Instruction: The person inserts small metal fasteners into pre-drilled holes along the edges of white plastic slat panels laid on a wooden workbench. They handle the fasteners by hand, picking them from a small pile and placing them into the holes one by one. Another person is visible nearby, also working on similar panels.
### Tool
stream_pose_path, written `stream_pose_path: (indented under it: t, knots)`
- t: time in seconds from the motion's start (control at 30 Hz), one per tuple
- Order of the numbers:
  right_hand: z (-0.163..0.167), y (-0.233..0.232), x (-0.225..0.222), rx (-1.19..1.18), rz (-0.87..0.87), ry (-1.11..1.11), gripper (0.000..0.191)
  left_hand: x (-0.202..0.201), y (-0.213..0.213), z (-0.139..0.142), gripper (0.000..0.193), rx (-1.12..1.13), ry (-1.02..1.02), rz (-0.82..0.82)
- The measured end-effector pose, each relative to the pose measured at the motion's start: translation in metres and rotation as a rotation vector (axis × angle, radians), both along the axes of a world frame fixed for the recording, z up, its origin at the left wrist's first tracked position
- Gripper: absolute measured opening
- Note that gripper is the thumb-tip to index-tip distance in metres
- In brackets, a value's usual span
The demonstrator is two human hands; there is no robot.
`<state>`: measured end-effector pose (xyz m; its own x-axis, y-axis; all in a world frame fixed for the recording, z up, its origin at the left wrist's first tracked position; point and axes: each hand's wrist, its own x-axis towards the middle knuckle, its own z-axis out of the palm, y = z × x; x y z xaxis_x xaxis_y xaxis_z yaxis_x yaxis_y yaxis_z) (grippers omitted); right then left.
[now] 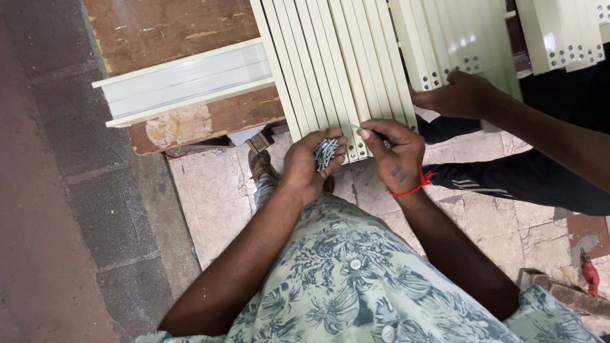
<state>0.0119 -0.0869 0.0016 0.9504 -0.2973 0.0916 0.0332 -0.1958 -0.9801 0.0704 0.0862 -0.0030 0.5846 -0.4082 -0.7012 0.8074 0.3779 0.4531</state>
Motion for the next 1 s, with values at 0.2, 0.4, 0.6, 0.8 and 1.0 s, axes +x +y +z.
stream_pose_path:
  t: [0.2,0.4,0.6,0.8,1.0]
  knots:
    - [0.005,-0.001,-0.005,-0.631,0.134,-0.143,0.012,-0.001,0.017,0.005,0.046,0.029,0.084,0.124]
    - [-0.001,0.01,-0.005,-0.755,0.169,-0.195,0.018,-0.005,0.022,0.0,0.049,-0.013,0.078,0.135]
    - [-0.012,0.008,-0.001,-0.813,0.175,-0.225,0.018,-0.007,0.024,-0.005,0.048,-0.022,0.065,0.137]
    - [-0.018,0.006,-0.003,-0.801,0.178,-0.188,0.017,-0.008,0.028,-0.004,0.048,-0.031,0.085,0.148]
    - [-0.019,0.004,0.0,-0.817,0.202,-0.128,0.019,-0.009,0.03,0.004,0.047,0.008,0.083,0.141]
